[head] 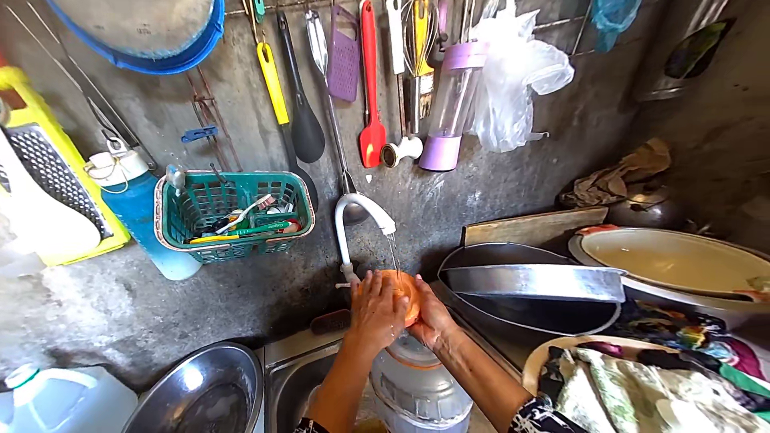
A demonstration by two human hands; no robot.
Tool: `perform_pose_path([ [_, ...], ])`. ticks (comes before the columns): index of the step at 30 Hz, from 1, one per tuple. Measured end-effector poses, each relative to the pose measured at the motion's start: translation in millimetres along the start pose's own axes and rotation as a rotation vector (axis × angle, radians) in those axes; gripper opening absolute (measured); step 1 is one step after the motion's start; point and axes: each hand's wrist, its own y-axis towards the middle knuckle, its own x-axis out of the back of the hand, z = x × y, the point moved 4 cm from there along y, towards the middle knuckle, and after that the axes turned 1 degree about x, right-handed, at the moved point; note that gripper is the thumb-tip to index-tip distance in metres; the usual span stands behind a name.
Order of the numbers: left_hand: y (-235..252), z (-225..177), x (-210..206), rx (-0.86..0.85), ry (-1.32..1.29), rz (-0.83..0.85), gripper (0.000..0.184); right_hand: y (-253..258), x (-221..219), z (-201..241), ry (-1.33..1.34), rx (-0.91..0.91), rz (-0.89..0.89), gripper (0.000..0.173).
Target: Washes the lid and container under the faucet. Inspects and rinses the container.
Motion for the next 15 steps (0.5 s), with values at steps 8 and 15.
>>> perform_pose_path([
  [8, 31.4, -4.7, 9.5, -0.031, -0.073, 0.196, 0.055, -8.2, 7.7, 11.2, -0.163, 0.044, 0.026, 0.050],
  [15, 42.1, 22.7, 6.3, 0.218, -0.639, -0.049, 0.042, -7.6, 25.3, 24.5, -0.157, 0.110, -0.034, 0.045],
])
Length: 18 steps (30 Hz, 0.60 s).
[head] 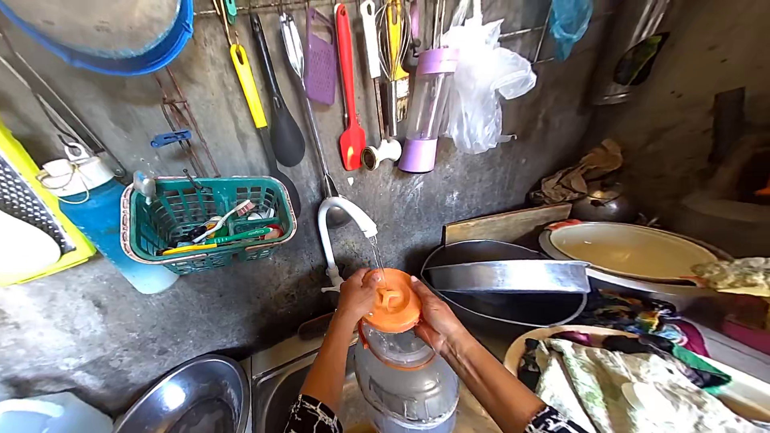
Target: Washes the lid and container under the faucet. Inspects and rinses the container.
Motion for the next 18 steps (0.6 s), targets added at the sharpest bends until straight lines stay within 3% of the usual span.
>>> perform_pose_path([
  [3, -0.5, -0.1, 2.7, 0.050, -0.191, 0.006, 0.034, 6.4, 5.3, -6.5, 0.010, -0.006, -0.039, 0.040],
  [8, -13.0, -25.1, 13.8, 0.041, -0.141, -0.055, 0.030, 8.2, 2.7, -7.0, -0.184, 0.018, 0.011, 0.035],
  [11, -16.7, -31.7, 12.7, 0.036, -0.105, -0.128, 0.030, 1.2, -0.4, 0.1, -0.395, 0.011, 0.084, 0.077],
  [12, -17.4, -33.2, 10.8, 0.043, -0.104, -0.137, 0.030, 1.0, -0.4, 2.9, -0.441, 0.008, 0.075, 0.082],
  [16, -22.9, -25.0, -7.4, 0.123, -0.128, -0.023, 0.041, 5.5, 6.0, 20.7, -0.581, 0.099, -0.063, 0.050],
  [18, -23.7, -16.3, -15.5, 0.158, -0.159, 0.028, 0.047, 6.1, 12.0, 30.9, -0.590, 0.124, -0.105, 0.043],
])
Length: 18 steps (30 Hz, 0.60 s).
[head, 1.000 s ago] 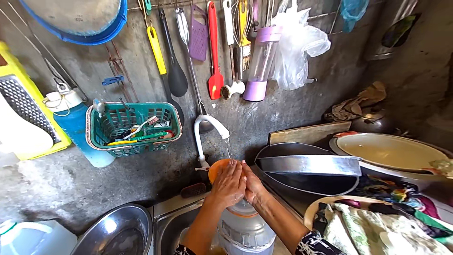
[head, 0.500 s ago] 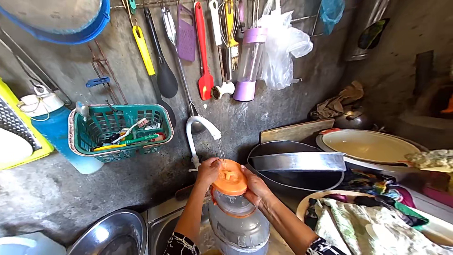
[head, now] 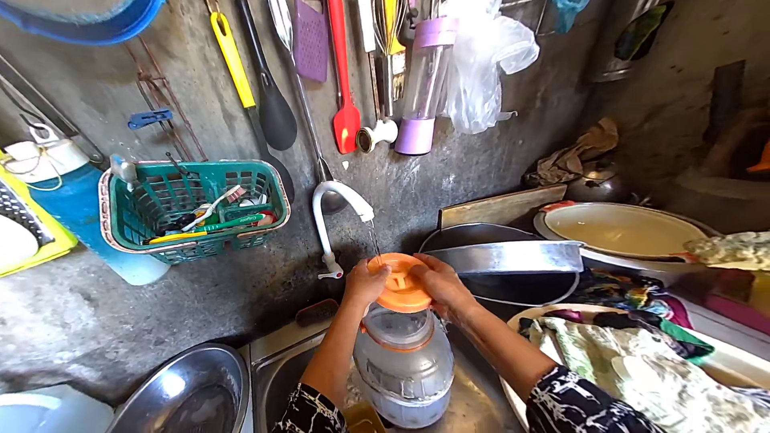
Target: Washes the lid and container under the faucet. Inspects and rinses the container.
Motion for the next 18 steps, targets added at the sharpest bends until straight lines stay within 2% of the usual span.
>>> perform_pose_path([
  [3, -5.1, -0.9, -6.7, -0.094, 0.068, -0.077, 0.045, -0.2, 12.0, 0.1, 0.075, -0.023, -0.005, 0.036],
  [5, -13.8, -10.5, -12.5, -0.223, 0.226, -0.068, 0.047, 0.4, 22.1, -4.6, 0.066, -0.030, -0.018, 0.039],
  [7, -18.3, -17.6, -18.4, -0.388, 0.351, -0.033, 0.045, 3.2, 37.4, -10.7, 0.049, 0.007, -0.104, 0.045],
  [9, -19.0, -15.4, -23.3, -0.467, 0.410, 0.058, 0.044, 4.5, 57.5, -15.0, 0.041, 0.096, -0.243, 0.049],
  [11, -20.9, -2.3, -28.9, -0.413, 0.498, 0.207, 0.048, 0.4, 78.9, -14.7, -0.027, 0.209, -0.360, 0.049],
  [13, -32.7, 16.2, -39.5, -0.335, 0.639, 0.342, 0.053, -2.3, 97.1, -17.4, -0.181, 0.281, -0.355, 0.057],
  [15, -48.9, 31.8, -51.9, -0.312, 0.811, 0.417, 0.057, -3.3, 105.1, -25.1, -0.371, 0.294, -0.300, 0.062],
  [18, -51.5, 38.7, -50.1, -0.357, 0.887, 0.429, 0.047, -13.3, 95.1, -28.1, -0.652, 0.173, -0.113, 0.056],
])
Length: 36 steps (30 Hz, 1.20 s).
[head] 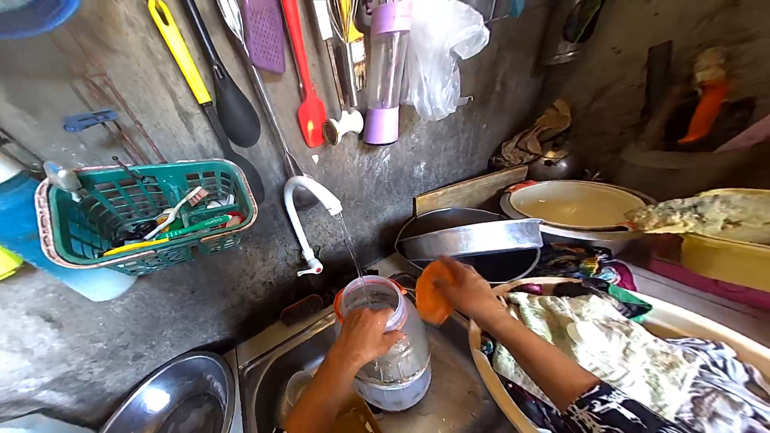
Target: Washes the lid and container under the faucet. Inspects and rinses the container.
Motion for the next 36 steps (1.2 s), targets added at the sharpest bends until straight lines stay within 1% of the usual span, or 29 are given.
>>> perform_pose_path([
  [1, 1.3, 7.0, 2.2, -0.015, -0.005, -0.037, 0.048, -4.2, -5.2, 3.5, -0.076, 0.015, 0.056, 0.051],
  [2, 3.1, 14.9, 4.6, -0.031, -0.021, -0.099, 0.050, -7.5, -11.3, 6.4, -0.137, 0.077, 0.070, 0.047],
  [4, 6.9, 25.7, 14.6, -0.028, -0.074, -0.220, 0.050, -9.5, -24.7, 14.6, -0.145, 0.344, -0.012, 0.039],
  [5, 9.1, 27.9, 20.9, -0.022, -0.110, -0.263, 0.050, -8.7, -31.1, 23.0, -0.122, 0.450, -0.008, 0.039],
  [6, 11.8, 29.0, 26.7, -0.025, -0.151, -0.302, 0.049, -7.2, -37.2, 33.3, -0.099, 0.514, 0.043, 0.042],
  [8, 18.3, 31.3, 37.0, -0.031, -0.254, -0.343, 0.044, -2.0, -47.0, 53.3, -0.058, 0.558, 0.218, 0.044],
  [9, 22.7, 35.2, 41.9, -0.022, -0.308, -0.353, 0.040, 2.6, -51.5, 60.0, -0.029, 0.553, 0.275, 0.044],
  [10, 27.4, 42.0, 44.7, -0.010, -0.362, -0.368, 0.038, 7.6, -56.1, 63.6, 0.003, 0.542, 0.294, 0.042],
  [13, 39.4, 70.9, 36.8, 0.014, -0.517, -0.435, 0.040, 13.2, -73.7, 60.3, -0.020, 0.440, 0.298, 0.042],
  [14, 42.8, 78.3, 33.3, 0.035, -0.552, -0.434, 0.042, 12.6, -81.3, 57.1, -0.049, 0.403, 0.279, 0.043],
  [15, 45.7, 82.4, 32.4, 0.060, -0.573, -0.405, 0.043, 12.5, -89.3, 54.0, -0.074, 0.369, 0.244, 0.043],
  [16, 47.5, 83.5, 33.7, 0.091, -0.583, -0.336, 0.044, 12.4, -96.7, 51.8, -0.093, 0.329, 0.212, 0.043],
  [17, 47.6, 82.8, 36.4, 0.121, -0.596, -0.233, 0.046, 11.5, -103.0, 51.9, -0.112, 0.271, 0.204, 0.044],
  [19, 46.5, 80.5, 42.0, 0.181, -0.614, -0.045, 0.051, 5.5, -117.3, 57.2, -0.179, 0.168, 0.252, 0.049],
  [20, 49.1, 79.1, 44.8, 0.210, -0.595, 0.004, 0.050, -0.5, -126.4, 62.1, -0.237, 0.145, 0.291, 0.054],
  [22, 62.4, 77.9, 45.9, 0.272, -0.501, 0.070, 0.048, -19.6, -147.4, 68.3, -0.344, 0.165, 0.318, 0.072],
  [24, 80.2, 83.7, 39.3, 0.281, -0.451, 0.123, 0.051, -33.9, -163.7, 63.8, -0.372, 0.213, 0.234, 0.086],
  [25, 81.9, 82.1, 39.2, 0.270, -0.484, 0.122, 0.056, -32.4, -165.3, 60.1, -0.365, 0.209, 0.189, 0.088],
  [27, 76.4, 70.5, 44.4, 0.244, -0.629, 0.114, 0.069, -11.4, -153.9, 56.0, -0.302, 0.094, 0.201, 0.086],
  [28, 71.2, 61.7, 47.2, 0.240, -0.705, 0.110, 0.074, 4.1, -144.6, 51.3, -0.213, 0.029, 0.222, 0.083],
  [29, 63.0, 51.5, 52.0, 0.248, -0.755, 0.099, 0.078, 18.8, -137.1, 42.3, -0.066, -0.007, 0.266, 0.079],
  [31, 55.7, 38.7, 56.1, 0.259, -0.766, 0.077, 0.082, 38.9, -127.1, 19.0, 0.221, 0.019, 0.375, 0.070],
  [32, 57.8, 35.0, 55.9, 0.249, -0.736, 0.059, 0.082, 44.6, -122.4, 8.7, 0.293, 0.058, 0.420, 0.072],
  [34, 70.0, 35.1, 49.4, 0.160, -0.623, 0.013, 0.078, 47.5, -114.4, -2.5, 0.320, 0.145, 0.411, 0.086],
  [35, 75.4, 38.3, 43.9, 0.095, -0.577, -0.016, 0.073, 46.2, -110.3, -5.4, 0.292, 0.210, 0.375, 0.087],
  [36, 78.6, 43.8, 38.7, 0.038, -0.566, -0.051, 0.067, 45.3, -105.8, -6.9, 0.258, 0.297, 0.341, 0.083],
])
